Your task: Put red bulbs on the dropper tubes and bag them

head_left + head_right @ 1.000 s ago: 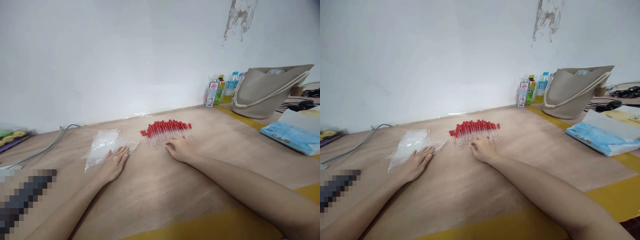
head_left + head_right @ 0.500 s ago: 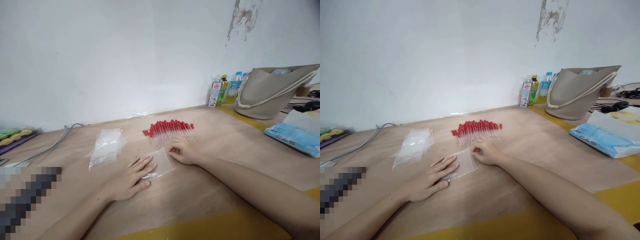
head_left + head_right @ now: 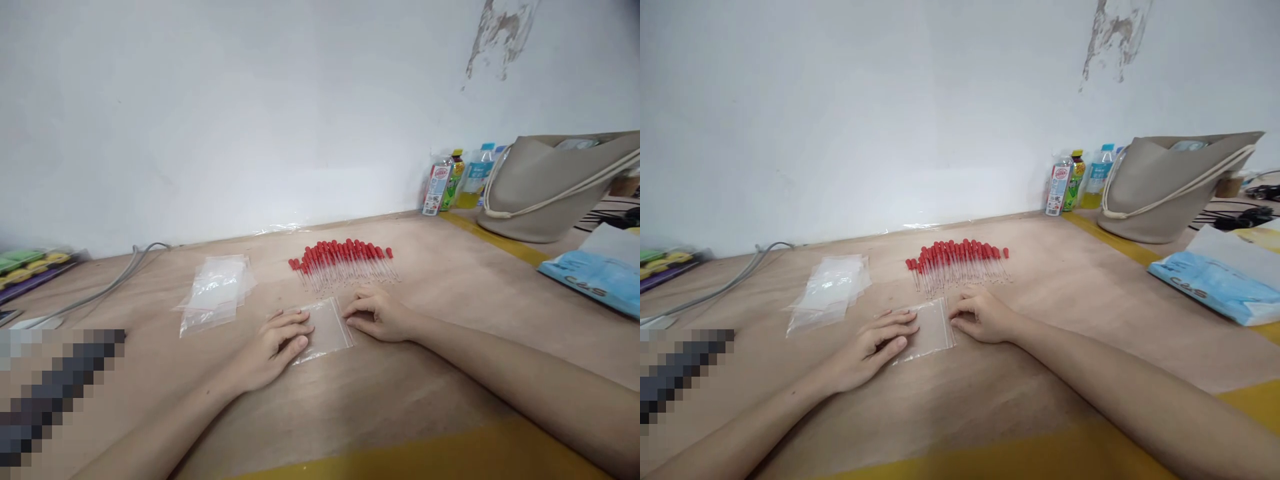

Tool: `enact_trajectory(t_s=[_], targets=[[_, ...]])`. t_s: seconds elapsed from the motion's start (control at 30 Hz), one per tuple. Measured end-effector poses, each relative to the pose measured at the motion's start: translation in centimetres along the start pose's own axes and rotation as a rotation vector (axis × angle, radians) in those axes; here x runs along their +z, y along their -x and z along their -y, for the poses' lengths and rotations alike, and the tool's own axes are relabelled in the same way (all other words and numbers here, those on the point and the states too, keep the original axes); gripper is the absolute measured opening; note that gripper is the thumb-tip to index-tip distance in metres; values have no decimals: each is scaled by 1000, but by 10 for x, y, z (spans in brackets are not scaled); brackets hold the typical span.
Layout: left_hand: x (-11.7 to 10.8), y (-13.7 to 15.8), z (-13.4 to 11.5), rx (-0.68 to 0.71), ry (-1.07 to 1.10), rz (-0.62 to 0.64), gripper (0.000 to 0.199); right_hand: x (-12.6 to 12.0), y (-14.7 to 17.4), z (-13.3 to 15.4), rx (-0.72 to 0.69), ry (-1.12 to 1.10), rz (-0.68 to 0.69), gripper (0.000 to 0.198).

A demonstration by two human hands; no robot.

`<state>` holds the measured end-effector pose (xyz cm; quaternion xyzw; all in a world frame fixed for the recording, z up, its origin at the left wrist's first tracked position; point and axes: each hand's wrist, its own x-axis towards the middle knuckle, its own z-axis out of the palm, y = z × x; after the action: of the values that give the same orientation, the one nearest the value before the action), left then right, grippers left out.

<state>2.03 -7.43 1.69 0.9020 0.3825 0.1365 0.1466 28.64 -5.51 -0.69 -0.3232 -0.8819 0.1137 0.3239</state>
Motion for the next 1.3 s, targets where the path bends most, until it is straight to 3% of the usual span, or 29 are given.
enact_trajectory(t_s=[0.17, 0.53, 0.67, 0.93, 1.13, 1.3], targets=[[6, -3, -2, 25, 34, -86, 34, -1, 1, 0, 12, -20, -6, 14], [5, -3, -3, 50, -27, -32, 36, -1, 1, 2, -121, -34, -5, 21], [5, -4, -4, 76, -87, -6, 38, -4, 0, 10, -213, -32, 88, 26], [3, -3, -8, 36, -41, -15, 45, -7, 0, 20, -320, 35, 337, 57], [3, -1, 0, 20, -38, -3, 42, -19, 1, 9, -234, 14, 359, 50], [4, 0, 4, 53, -63, -12, 39, -23, 3, 0, -88, -235, 282, 31]])
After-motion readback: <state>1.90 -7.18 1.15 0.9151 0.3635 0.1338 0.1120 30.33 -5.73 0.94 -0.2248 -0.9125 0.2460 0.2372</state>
